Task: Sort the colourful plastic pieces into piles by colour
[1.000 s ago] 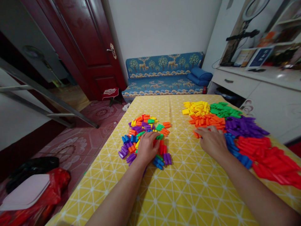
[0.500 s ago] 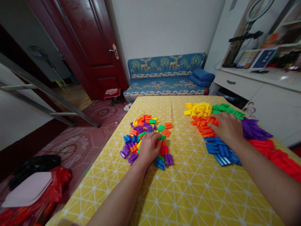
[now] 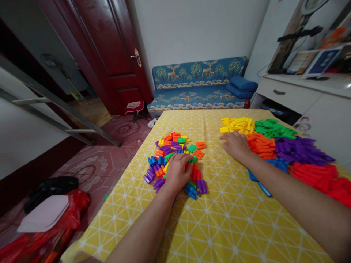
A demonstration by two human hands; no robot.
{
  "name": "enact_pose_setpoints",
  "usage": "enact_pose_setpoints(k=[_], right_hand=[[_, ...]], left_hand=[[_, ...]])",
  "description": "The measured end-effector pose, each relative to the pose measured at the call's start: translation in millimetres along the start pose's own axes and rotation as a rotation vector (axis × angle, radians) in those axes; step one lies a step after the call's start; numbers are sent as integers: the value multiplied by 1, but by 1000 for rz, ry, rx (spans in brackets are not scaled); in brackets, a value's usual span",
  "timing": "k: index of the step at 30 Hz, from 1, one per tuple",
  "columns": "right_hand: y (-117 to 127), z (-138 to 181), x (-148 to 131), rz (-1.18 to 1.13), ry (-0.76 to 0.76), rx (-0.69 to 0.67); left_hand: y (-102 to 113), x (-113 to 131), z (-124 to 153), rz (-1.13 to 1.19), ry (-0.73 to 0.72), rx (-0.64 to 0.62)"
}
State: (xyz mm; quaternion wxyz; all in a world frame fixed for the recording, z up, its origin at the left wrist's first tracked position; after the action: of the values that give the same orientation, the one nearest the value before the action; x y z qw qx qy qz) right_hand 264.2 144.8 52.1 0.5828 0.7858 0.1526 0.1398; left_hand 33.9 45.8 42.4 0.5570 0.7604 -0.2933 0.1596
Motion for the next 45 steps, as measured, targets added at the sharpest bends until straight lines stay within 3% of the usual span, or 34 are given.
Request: enact_pose_setpoints(k=[5, 8, 11, 17, 21, 28, 33, 37, 41, 45], right_hand=[[-10, 5, -76, -331, 192, 66], [-21, 2, -112, -391, 253, -6], [-28, -5, -127, -383, 256, -134], [-1, 2, -137, -217, 390, -153], [10, 15, -135, -169, 352, -178], [-3, 36, -129, -271, 118, -107], [-3, 43, -141, -381, 221, 1], [-6, 43, -152, -465, 322, -14], [-15, 39, -142, -552, 179, 73], [-25, 37, -120, -1027, -62, 334]], left_hand=[[-1, -2, 0, 14, 9, 18], [-1, -4, -1, 38, 10, 42], [1, -6, -1, 65, 26, 67], [5, -11, -1, 68, 54, 120], [4, -12, -1, 50, 50, 126], [6, -9, -1, 56, 44, 126], [6, -9, -1, 65, 46, 128], [6, -10, -1, 81, 45, 129], [6, -10, 0, 102, 35, 128], [6, -5, 1, 89, 13, 93]])
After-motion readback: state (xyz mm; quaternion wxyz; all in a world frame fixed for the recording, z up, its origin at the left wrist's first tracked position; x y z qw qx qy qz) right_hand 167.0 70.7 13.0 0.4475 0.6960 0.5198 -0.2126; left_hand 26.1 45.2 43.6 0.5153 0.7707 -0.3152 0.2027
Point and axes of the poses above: each hand's wrist, its own z-axis away from the middle knuckle, its own y-axis out of the back of the hand, x = y × z, the point moved 7 cm from there along -z, towards the middle knuckle, and after that the axes turned 14 degrees about y, right-handed, at the moved point
